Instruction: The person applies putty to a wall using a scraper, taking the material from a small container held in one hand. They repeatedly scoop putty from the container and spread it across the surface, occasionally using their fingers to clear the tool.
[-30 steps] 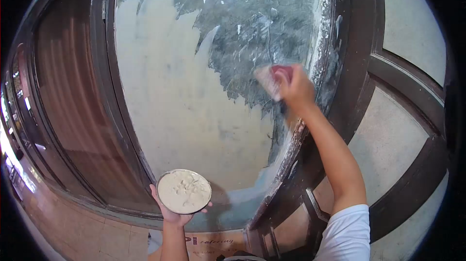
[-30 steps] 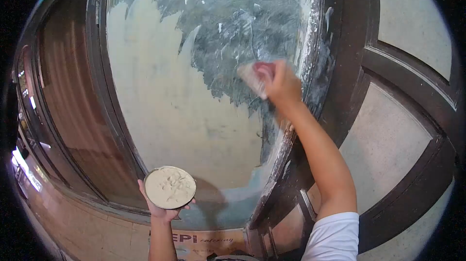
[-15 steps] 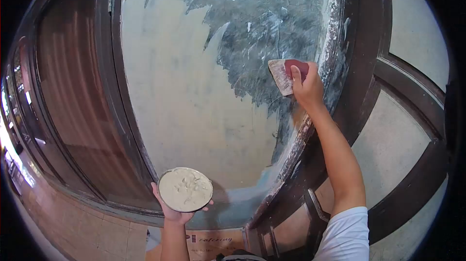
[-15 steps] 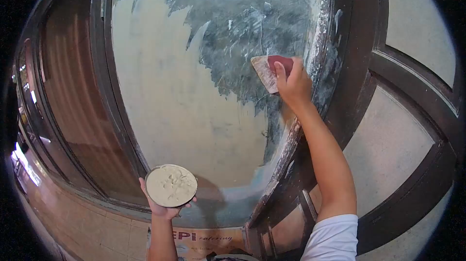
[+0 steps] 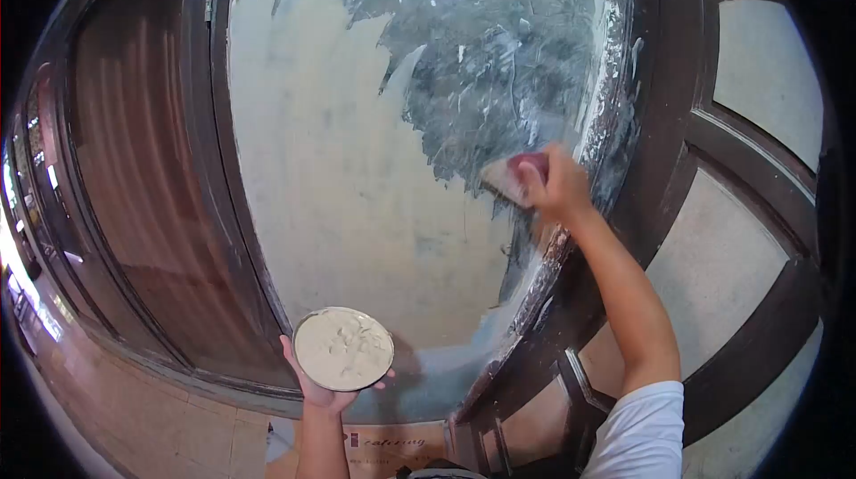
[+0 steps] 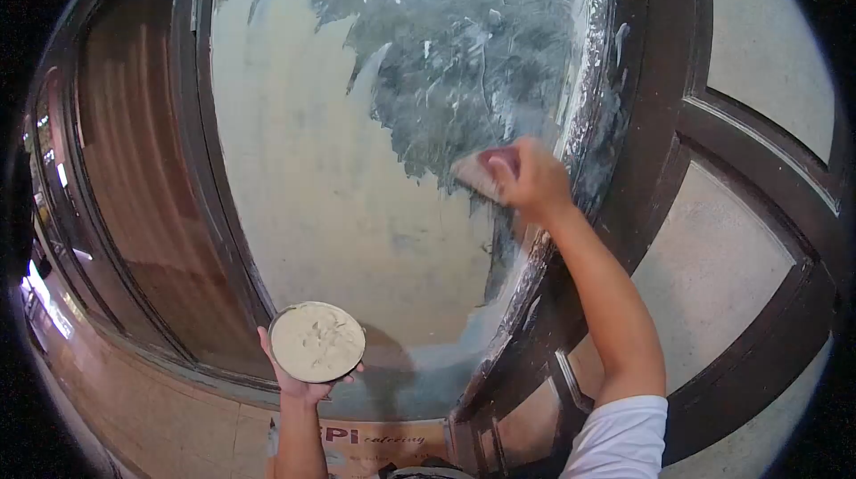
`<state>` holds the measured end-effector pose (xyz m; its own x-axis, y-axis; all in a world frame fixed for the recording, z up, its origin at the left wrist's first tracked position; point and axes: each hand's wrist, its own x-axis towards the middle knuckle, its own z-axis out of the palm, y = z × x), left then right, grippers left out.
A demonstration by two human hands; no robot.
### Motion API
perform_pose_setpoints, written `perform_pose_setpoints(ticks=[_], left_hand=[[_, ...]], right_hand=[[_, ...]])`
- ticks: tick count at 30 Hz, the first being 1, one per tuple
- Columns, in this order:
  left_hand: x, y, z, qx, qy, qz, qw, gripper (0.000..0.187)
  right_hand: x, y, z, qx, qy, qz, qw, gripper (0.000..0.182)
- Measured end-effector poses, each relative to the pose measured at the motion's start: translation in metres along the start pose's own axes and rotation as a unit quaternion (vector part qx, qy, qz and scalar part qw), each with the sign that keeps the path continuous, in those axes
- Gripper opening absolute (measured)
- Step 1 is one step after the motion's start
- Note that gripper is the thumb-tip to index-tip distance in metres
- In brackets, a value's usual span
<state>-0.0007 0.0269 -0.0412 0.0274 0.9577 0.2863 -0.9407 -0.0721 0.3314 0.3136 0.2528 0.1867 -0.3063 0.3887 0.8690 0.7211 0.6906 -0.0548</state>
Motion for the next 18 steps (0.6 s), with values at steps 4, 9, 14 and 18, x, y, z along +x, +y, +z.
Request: perform_pose_setpoints(ticks=[4, 9, 14, 18], left_hand=[[-0.001, -0.001, -0.01, 0.001, -0.013, -0.021, 1.0, 0.119], [-0.003, -0.001, -0.004, -0.006, -0.015, -0.022, 1.0, 0.114], [-0.005, -0.003, -0.002, -0.005, -0.013, -0.022, 1.0, 0.115], [-0.01, -0.004, -0.011, -0.005, -0.034, -0.033, 0.999, 0.116]], right_hand=[[-0.053, 0.016, 0.047, -0.105, -0.257, -0.201, 0.939, 0.042], [-0.007, 0.002, 0.026, -0.092, -0.037, -0.063, 0.993, 0.044], [-0.019, 0.006, 0.028, 0.006, 0.088, 0.021, 0.996, 0.041], [-0.04, 0.016, 0.045, -0.111, -0.213, -0.24, 0.941, 0.037]])
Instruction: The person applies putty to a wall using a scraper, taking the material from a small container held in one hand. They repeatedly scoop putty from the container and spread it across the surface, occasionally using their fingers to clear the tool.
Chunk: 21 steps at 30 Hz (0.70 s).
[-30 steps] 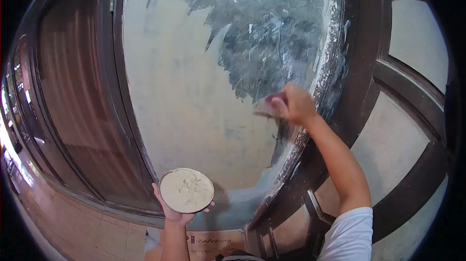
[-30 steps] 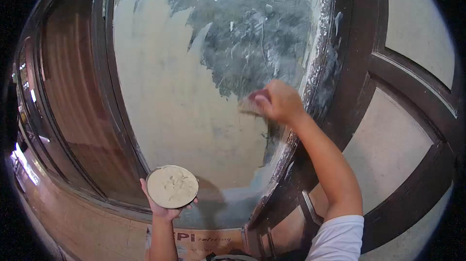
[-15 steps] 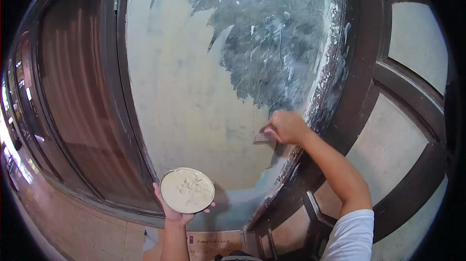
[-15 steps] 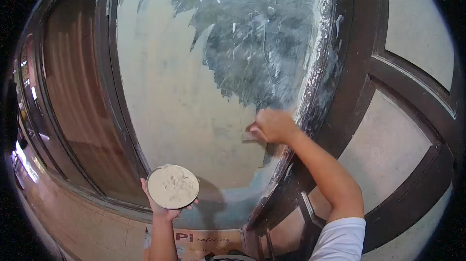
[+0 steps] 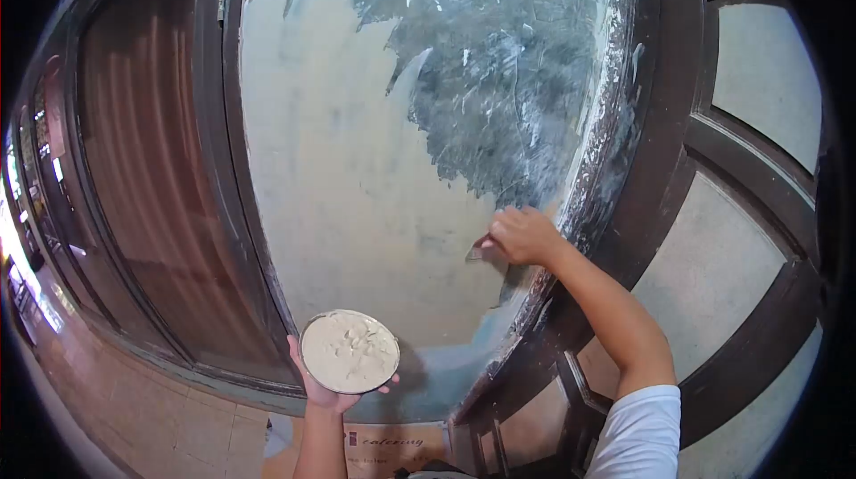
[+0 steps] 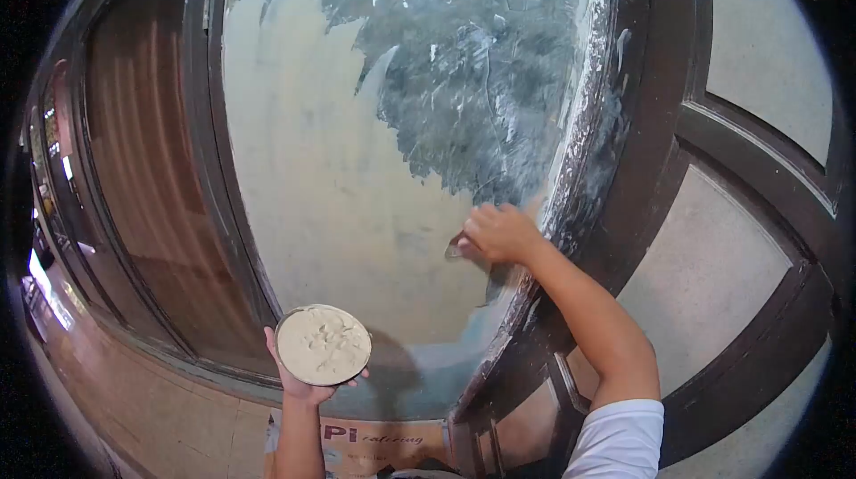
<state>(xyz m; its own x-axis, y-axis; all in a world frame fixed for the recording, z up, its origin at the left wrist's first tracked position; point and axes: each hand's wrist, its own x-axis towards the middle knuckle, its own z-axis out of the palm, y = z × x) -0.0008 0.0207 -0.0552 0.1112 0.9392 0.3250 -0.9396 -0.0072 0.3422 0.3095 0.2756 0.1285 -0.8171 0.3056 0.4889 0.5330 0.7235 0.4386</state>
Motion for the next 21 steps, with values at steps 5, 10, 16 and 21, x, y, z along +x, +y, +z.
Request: perform_pose_setpoints(ticks=[5, 10, 16, 21], left_hand=[[-0.001, -0.001, 0.009, -0.048, -0.005, -0.016, 0.999, 0.115], [0.002, -0.004, -0.003, -0.062, -0.092, -0.056, 0.992, 0.117], [-0.001, -0.013, -0.002, -0.119, -0.115, -0.098, 0.981, 0.117], [0.002, -0.026, -0.001, -0.125, -0.134, -0.114, 0.976, 0.114]], right_hand=[[0.015, 0.025, -0.039, 0.023, 0.259, 0.239, 0.936, 0.037], [-0.005, 0.004, -0.019, 0.061, 0.079, 0.077, 0.992, 0.04], [0.01, 0.006, -0.032, 0.005, 0.132, 0.12, 0.984, 0.039], [0.031, -0.003, -0.068, 0.29, 0.367, 0.369, 0.803, 0.044]])
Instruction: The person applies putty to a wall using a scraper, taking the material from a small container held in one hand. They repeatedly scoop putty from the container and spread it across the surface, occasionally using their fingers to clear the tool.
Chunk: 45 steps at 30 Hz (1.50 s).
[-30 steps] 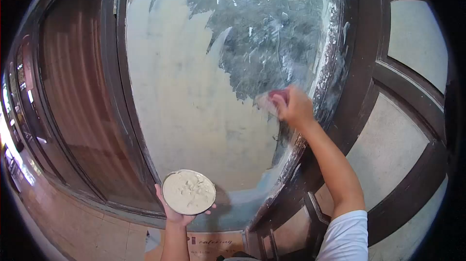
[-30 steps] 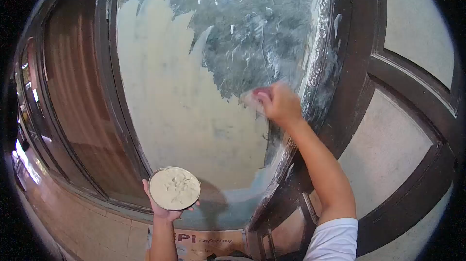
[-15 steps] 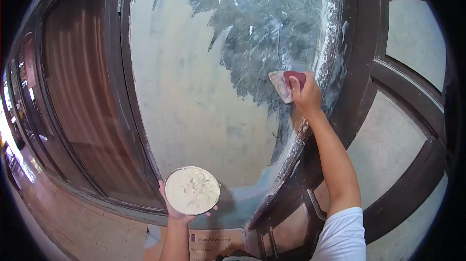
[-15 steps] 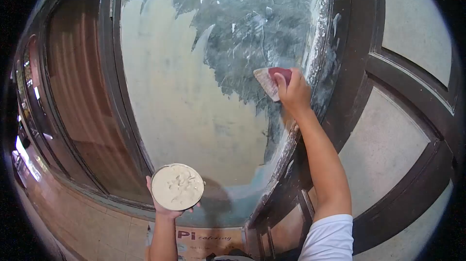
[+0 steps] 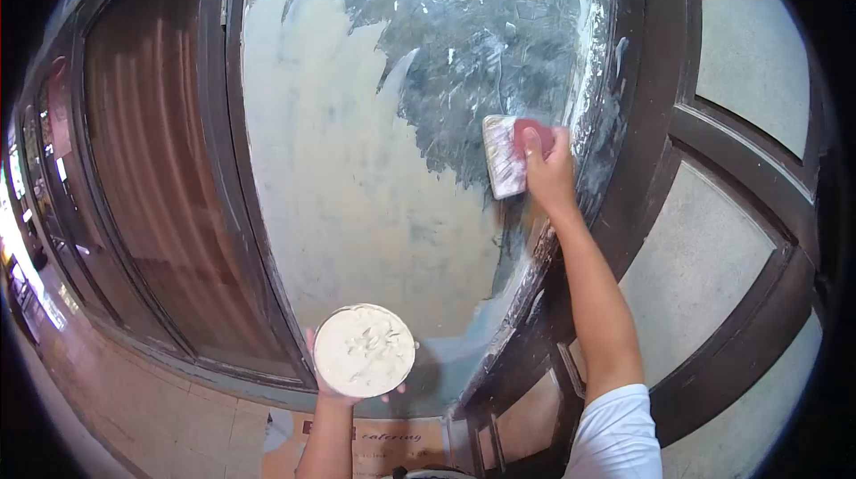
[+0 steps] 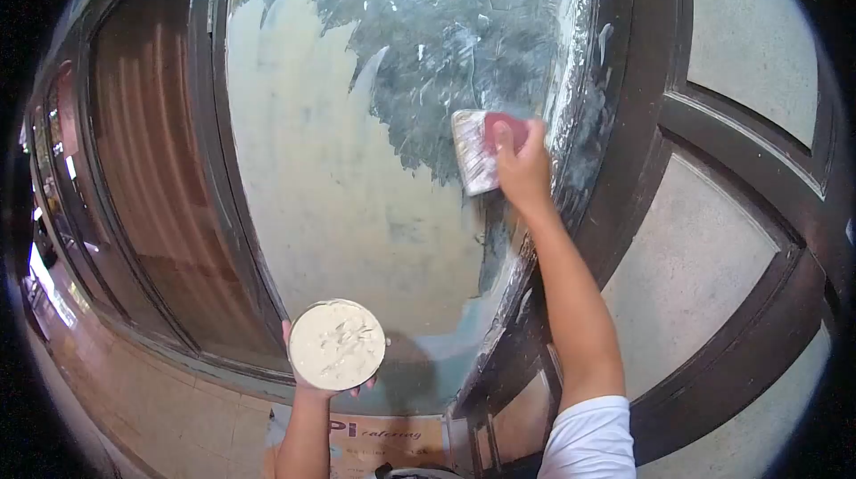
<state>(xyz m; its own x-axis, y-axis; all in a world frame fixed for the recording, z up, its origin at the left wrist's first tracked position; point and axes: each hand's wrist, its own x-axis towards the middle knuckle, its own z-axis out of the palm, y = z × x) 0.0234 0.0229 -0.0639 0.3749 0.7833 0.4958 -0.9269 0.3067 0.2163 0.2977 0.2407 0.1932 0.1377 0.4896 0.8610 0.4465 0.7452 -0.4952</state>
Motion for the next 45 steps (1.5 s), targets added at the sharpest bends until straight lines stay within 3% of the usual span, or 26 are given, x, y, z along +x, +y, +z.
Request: perform_pose_setpoints(ticks=[2, 3, 4, 5, 7, 8, 10, 17, 19, 20, 21, 23, 24, 25, 27, 28, 29, 31, 32, 35, 37, 40, 41, 43, 44, 45], left_hand=[[0.003, -0.007, -0.009, -0.017, -0.002, -0.01, 1.0, 0.111], [0.008, -0.01, -0.01, -0.003, 0.024, -0.015, 1.0, 0.111], [0.014, -0.014, -0.013, 0.003, 0.033, -0.02, 0.999, 0.112], [0.019, -0.017, -0.019, 0.01, 0.043, -0.025, 0.999, 0.112], [0.023, -0.024, -0.031, 0.027, 0.063, -0.024, 0.997, 0.112], [0.025, -0.028, -0.036, 0.027, 0.072, -0.022, 0.997, 0.111], [0.028, -0.034, -0.04, 0.039, 0.101, -0.016, 0.994, 0.11], [-0.002, -0.061, -0.049, 0.012, 0.118, -0.018, 0.993, 0.103], [-0.008, -0.066, -0.047, -0.009, 0.024, -0.031, 0.999, 0.102], [-0.014, -0.069, -0.044, -0.14, 0.249, 0.029, 0.958, 0.1], [-0.018, -0.072, -0.046, -0.143, 0.248, 0.032, 0.958, 0.1], [-0.025, -0.075, -0.056, 0.003, 0.106, -0.062, 0.992, 0.098], [-0.025, -0.078, -0.061, 0.013, 0.096, -0.07, 0.993, 0.099], [-0.024, -0.082, -0.066, 0.01, 0.1, -0.075, 0.992, 0.099], [-0.02, -0.089, -0.076, -0.026, 0.098, -0.097, 0.99, 0.098], [-0.015, -0.091, -0.077, -0.037, 0.102, -0.095, 0.99, 0.097], [-0.011, -0.09, -0.078, -0.04, 0.102, -0.1, 0.989, 0.097], [-0.005, -0.088, -0.076, -0.083, 0.228, -0.058, 0.968, 0.096], [-0.003, -0.085, -0.073, -0.031, 0.077, -0.094, 0.992, 0.097], [0.003, -0.068, -0.057, -0.031, 0.043, -0.112, 0.992, 0.099], [0.001, -0.054, -0.046, 0.017, 0.104, -0.12, 0.987, 0.102], [-0.001, -0.035, -0.032, 0.052, 0.147, -0.104, 0.982, 0.105], [0.0, -0.027, -0.033, 0.054, 0.148, -0.105, 0.982, 0.105], [0.004, -0.016, -0.036, 0.083, 0.184, -0.084, 0.976, 0.107], [0.004, -0.012, -0.035, 0.079, 0.203, -0.08, 0.973, 0.11], [0.009, -0.008, -0.037, 0.049, 0.186, -0.081, 0.978, 0.111]], right_hand=[[-0.02, 0.034, 0.013, 0.081, -0.205, 0.085, 0.972, 0.045], [-0.038, 0.011, 0.007, 0.053, -0.353, 0.095, 0.929, 0.044], [-0.063, 0.002, 0.008, 0.1, -0.45, 0.21, 0.862, 0.043], [-0.088, 0.013, 0.02, 0.129, -0.517, 0.26, 0.805, 0.041], [-0.153, 0.057, 0.052, 0.246, -0.527, 0.354, 0.732, 0.035], [-0.171, 0.068, 0.057, 0.19, -0.581, 0.345, 0.712, 0.035], [-0.211, 0.084, 0.056, 0.222, -0.594, 0.403, 0.66, 0.032], [-0.274, 0.107, 0.002, 0.213, -0.52, 0.434, 0.704, 0.036], [-0.307, 0.099, -0.012, 0.272, -0.347, 0.595, 0.672, 0.03], [-0.324, 0.112, -0.022, 0.382, -0.346, 0.632, 0.578, 0.025], [-0.334, 0.118, -0.027, 0.379, -0.349, 0.633, 0.578, 0.025], [-0.358, 0.131, -0.034, 0.589, -0.33, 0.611, 0.414, 0.02], [-0.367, 0.143, -0.032, 0.633, -0.35, 0.589, 0.361, 0.022], [-0.366, 0.132, -0.033, 0.634, -0.343, 0.591, 0.361, 0.022], [-0.352, 0.093, -0.035, 0.359, -0.33, 0.634, 0.601, 0.029], [-0.364, 0.112, -0.029, 0.427, -0.344, 0.635, 0.545, 0.037], [-0.379, 0.13, -0.025, 0.426, -0.34, 0.636, 0.546, 0.037], [-0.391, 0.132, -0.019, 0.375, -0.225, 0.696, 0.57, 0.033], [-0.402, 0.142, -0.027, 0.376, -0.243, 0.641, 0.623, 0.029], [-0.4, 0.131, -0.037, 0.433, -0.139, 0.668, 0.59, 0.026], [-0.396, 0.123, -0.041, 0.542, -0.148, 0.618, 0.549, 0.021], [-0.375, 0.087, -0.04, 0.458, -0.072, 0.54, 0.702, 0.029], [-0.367, 0.071, -0.036, 0.459, -0.072, 0.54, 0.702, 0.029], [-0.346, 0.041, -0.027, 0.248, 0.067, 0.384, 0.887, 0.027], [-0.337, 0.035, -0.033, 0.115, 0.034, 0.313, 0.942, 0.03], [-0.331, 0.026, -0.034, 0.11, 0.034, 0.316, 0.942, 0.03]])
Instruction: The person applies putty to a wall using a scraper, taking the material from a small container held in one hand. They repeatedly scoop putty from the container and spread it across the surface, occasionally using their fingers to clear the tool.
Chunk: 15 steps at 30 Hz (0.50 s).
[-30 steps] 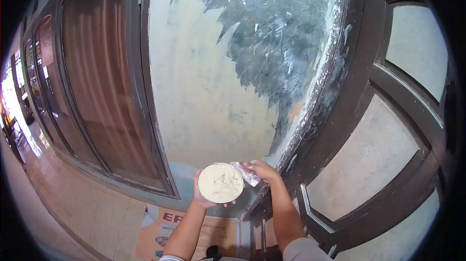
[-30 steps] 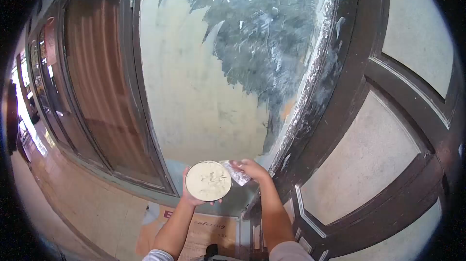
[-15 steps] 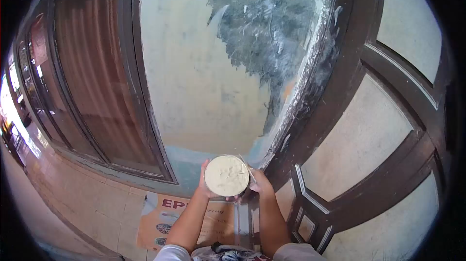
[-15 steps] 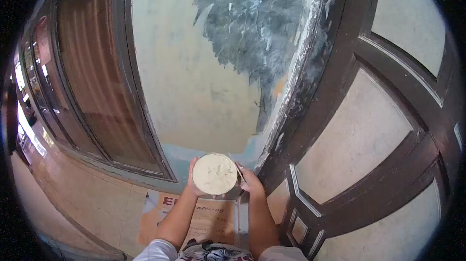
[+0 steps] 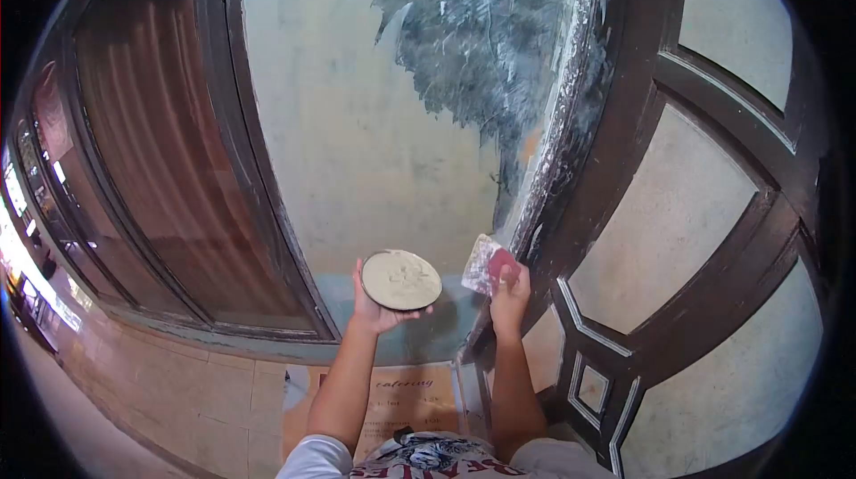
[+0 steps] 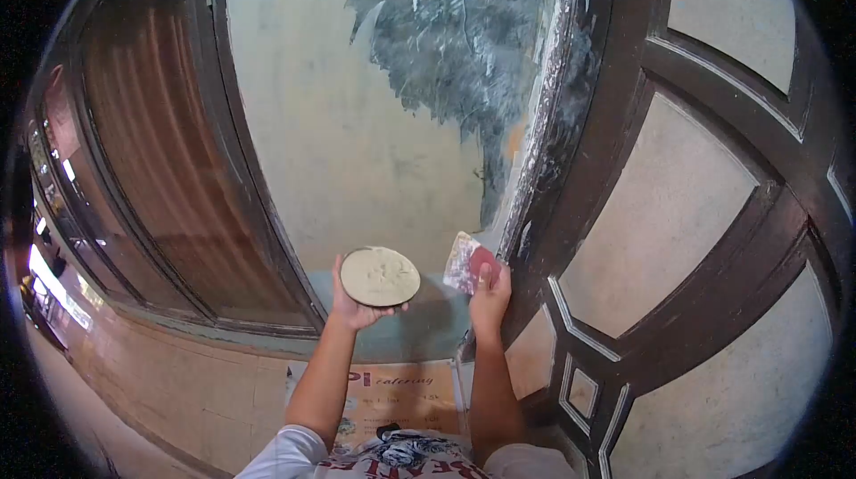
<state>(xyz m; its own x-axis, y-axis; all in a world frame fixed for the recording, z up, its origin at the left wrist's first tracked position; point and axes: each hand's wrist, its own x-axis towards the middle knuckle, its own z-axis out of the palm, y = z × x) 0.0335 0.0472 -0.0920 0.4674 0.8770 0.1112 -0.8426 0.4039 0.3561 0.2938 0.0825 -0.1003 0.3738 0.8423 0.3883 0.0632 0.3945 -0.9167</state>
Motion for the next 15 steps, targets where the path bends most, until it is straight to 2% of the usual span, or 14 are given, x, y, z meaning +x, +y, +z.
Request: perform_pose_setpoints(ticks=[2, 4, 6, 8, 10, 14, 15], left_hand=[[0.006, 0.006, 0.006, 0.011, -0.006, 0.005, 1.0, 0.111], [0.01, 0.011, 0.01, 0.017, -0.011, 0.003, 1.0, 0.111], [0.013, 0.015, 0.014, 0.025, -0.014, 0.003, 1.0, 0.111], [0.015, 0.019, 0.02, 0.004, -0.052, -0.012, 0.999, 0.118], [0.013, 0.024, 0.022, 0.009, -0.048, -0.009, 0.999, 0.119], [0.01, 0.031, 0.031, 0.002, -0.06, -0.007, 0.998, 0.119], [0.009, 0.032, 0.034, 0.0, -0.057, -0.005, 0.998, 0.119]], right_hand=[[0.0, -0.018, 0.007, 0.055, -0.037, -0.051, 0.996, 0.03], [-0.003, -0.019, 0.01, 0.067, -0.038, -0.023, 0.997, 0.024], [-0.006, -0.025, 0.009, -0.055, -0.141, -0.135, 0.979, 0.022], [-0.012, -0.034, 0.012, -0.03, -0.143, -0.15, 0.978, 0.023], [-0.011, -0.044, 0.01, -0.116, -0.162, -0.303, 0.932, 0.032], [-0.013, -0.052, 0.014, -0.067, -0.119, -0.291, 0.947, 0.035], [-0.012, -0.058, 0.015, -0.071, -0.114, -0.313, 0.94, 0.033]])
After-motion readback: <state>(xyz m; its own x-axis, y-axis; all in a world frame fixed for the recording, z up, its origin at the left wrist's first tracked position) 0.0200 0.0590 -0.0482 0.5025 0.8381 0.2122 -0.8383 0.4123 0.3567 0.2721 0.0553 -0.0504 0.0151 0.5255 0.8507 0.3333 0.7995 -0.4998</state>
